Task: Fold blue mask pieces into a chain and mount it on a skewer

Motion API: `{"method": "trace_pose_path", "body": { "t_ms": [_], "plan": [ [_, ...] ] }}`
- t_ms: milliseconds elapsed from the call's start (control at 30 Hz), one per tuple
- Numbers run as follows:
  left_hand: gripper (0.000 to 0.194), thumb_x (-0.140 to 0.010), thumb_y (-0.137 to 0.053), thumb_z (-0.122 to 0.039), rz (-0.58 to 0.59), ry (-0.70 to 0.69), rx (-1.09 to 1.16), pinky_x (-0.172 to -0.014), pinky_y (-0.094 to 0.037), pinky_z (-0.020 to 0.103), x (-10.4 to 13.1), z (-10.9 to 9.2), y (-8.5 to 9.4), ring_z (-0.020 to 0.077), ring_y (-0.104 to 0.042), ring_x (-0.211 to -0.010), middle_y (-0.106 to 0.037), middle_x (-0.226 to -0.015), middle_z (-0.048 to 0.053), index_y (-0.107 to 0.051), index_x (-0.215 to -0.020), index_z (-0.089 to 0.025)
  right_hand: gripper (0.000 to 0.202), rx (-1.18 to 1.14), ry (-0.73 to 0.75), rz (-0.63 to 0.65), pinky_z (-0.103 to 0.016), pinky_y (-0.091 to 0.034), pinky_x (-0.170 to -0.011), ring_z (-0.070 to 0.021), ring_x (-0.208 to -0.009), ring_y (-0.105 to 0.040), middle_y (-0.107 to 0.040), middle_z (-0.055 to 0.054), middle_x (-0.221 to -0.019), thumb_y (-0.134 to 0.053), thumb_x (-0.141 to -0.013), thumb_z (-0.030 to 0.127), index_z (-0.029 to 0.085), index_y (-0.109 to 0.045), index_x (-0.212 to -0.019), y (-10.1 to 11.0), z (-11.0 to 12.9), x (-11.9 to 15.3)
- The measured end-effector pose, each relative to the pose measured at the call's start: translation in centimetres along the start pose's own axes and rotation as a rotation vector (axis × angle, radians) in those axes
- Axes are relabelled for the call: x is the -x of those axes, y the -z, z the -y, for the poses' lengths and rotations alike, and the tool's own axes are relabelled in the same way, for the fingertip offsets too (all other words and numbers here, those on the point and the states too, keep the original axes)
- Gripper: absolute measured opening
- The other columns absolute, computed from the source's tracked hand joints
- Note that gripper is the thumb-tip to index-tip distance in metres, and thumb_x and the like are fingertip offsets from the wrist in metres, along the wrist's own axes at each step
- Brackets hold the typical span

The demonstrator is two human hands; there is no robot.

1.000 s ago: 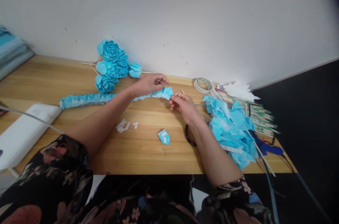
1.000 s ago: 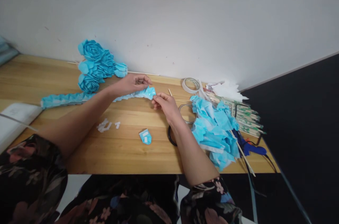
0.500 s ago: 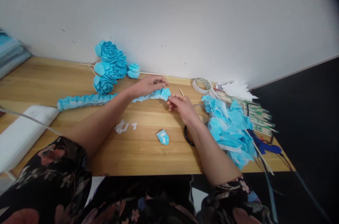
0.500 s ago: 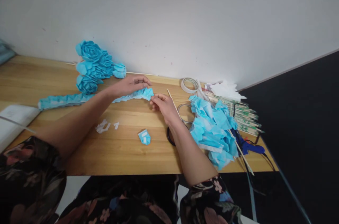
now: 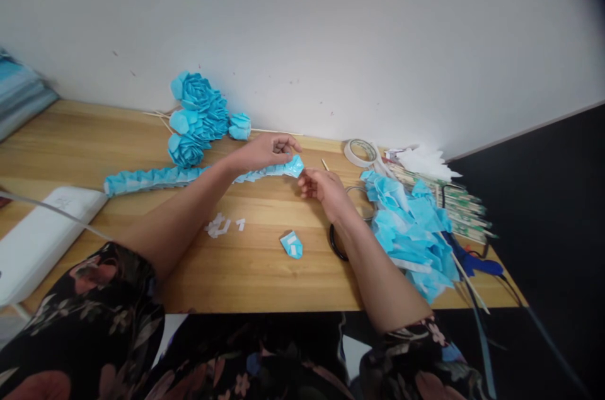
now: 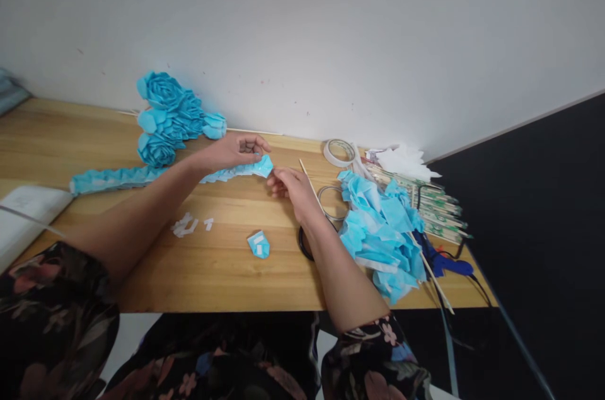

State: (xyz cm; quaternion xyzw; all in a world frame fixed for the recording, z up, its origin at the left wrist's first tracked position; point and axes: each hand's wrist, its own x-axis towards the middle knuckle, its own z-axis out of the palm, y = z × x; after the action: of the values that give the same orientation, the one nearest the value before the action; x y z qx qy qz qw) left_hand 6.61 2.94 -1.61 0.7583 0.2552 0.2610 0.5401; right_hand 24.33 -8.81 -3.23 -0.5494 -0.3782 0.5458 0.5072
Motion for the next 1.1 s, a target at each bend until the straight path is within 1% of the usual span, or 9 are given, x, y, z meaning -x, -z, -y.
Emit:
{"method": "trace_pose_path", "body": {
  "t_ms": [167,400,567,733,833,900,967,1033,1100],
  "plan": [
    [0.029,-0.075,-0.071,-0.024,-0.034,-0.004,0.028,-0.066,-0.044,0.022,0.0,-0.1,-0.1,0.0099,-0.056,-0.070,-0.064,-0.079,0.002,-0.068,-0.101,-0.012,0.033,0.009,0.011,0.031,-0.020,-0.054,-0.054,-0.0124,-0.072,-0.060,-0.068,-0.003,-0.083,-0.079,-0.068,0.049,0.019,-0.072,-0.081,-0.4,-0.1,0.0],
    [0.030,-0.076,-0.068,-0.026,0.030,0.000,0.029,-0.068,-0.047,0.023,0.1,-0.3,-0.5,0.0111,-0.058,-0.073,-0.066,-0.084,0.003,-0.067,-0.102,-0.013,0.038,0.050,-0.013,0.018,-0.017,-0.051,-0.045,-0.0142,-0.080,-0.065,-0.069,-0.002,-0.093,-0.078,-0.067,0.041,0.021,-0.068,-0.097,-2.5,-0.3,0.4],
    [0.027,-0.078,-0.067,-0.026,0.049,-0.004,-0.028,-0.072,-0.047,0.024,0.1,-0.3,-0.6,0.0120,-0.059,-0.078,-0.067,-0.088,0.004,-0.067,-0.102,-0.013,0.029,0.052,-0.009,-0.028,-0.016,-0.048,-0.041,-0.0137,-0.075,-0.066,-0.067,-0.002,-0.086,-0.071,-0.067,0.035,0.019,-0.064,-0.090,-2.9,-0.7,0.0],
    [0.024,-0.080,-0.065,-0.025,0.052,-0.017,-0.089,-0.070,-0.046,0.024,0.1,0.0,-0.7,0.0118,-0.057,-0.075,-0.066,-0.086,0.003,-0.067,-0.102,-0.014,0.023,0.111,-0.022,-0.034,-0.016,-0.046,-0.040,-0.0130,-0.069,-0.065,-0.067,-0.002,-0.081,-0.069,-0.068,0.033,0.018,-0.062,-0.085,-2.8,-1.0,-0.3],
    [0.023,-0.082,-0.062,-0.024,0.005,-0.014,-0.199,-0.067,-0.044,0.023,0.0,0.2,-0.5,0.0120,-0.055,-0.072,-0.066,-0.083,0.003,-0.069,-0.101,-0.013,0.030,0.204,-0.014,0.074,-0.019,-0.052,-0.047,-0.0139,-0.073,-0.066,-0.069,-0.002,-0.084,-0.075,-0.067,0.034,0.019,-0.065,-0.091,-1.5,-0.4,0.0],
    [0.024,-0.082,-0.061,-0.024,-0.018,-0.009,-0.275,-0.066,-0.042,0.023,-0.1,0.3,-0.3,0.0124,-0.055,-0.072,-0.068,-0.083,0.003,-0.071,-0.101,-0.013,0.043,0.293,0.011,0.179,-0.022,-0.056,-0.054,-0.0145,-0.076,-0.066,-0.072,-0.002,-0.089,-0.079,-0.065,0.033,0.019,-0.067,-0.105,-0.2,0.4,0.2],
    [0.024,-0.083,-0.060,-0.025,-0.011,0.001,-0.343,-0.065,-0.041,0.023,-0.2,0.5,-0.2,0.0130,-0.057,-0.073,-0.070,-0.085,0.004,-0.073,-0.099,-0.013,0.055,0.402,0.067,0.069,-0.022,-0.054,-0.051,-0.0136,-0.069,-0.063,-0.073,-0.001,-0.085,-0.078,-0.068,0.033,0.019,-0.066,-0.120,1.0,1.3,0.4],
    [0.024,-0.085,-0.058,-0.029,0.009,0.017,-0.419,-0.065,-0.041,0.024,-0.2,0.6,-0.3,0.0140,-0.058,-0.072,-0.072,-0.084,0.004,-0.074,-0.094,-0.013,0.052,0.440,0.149,-0.086,-0.021,-0.048,-0.046,-0.0134,-0.065,-0.061,-0.073,-0.002,-0.083,-0.072,-0.074,0.037,0.017,-0.068,-0.121,1.8,2.0,0.4],
    [0.027,-0.088,-0.057,-0.032,-0.004,-0.003,-0.494,-0.071,-0.045,0.026,-0.2,0.9,-0.5,0.0165,-0.062,-0.077,-0.073,-0.086,0.006,-0.075,-0.089,-0.013,0.044,0.402,0.229,-0.180,-0.021,-0.045,-0.045,-0.0127,-0.063,-0.060,-0.072,-0.003,-0.082,-0.066,-0.078,0.041,0.016,-0.070,-0.115,2.1,2.3,0.4]
  ]
}}
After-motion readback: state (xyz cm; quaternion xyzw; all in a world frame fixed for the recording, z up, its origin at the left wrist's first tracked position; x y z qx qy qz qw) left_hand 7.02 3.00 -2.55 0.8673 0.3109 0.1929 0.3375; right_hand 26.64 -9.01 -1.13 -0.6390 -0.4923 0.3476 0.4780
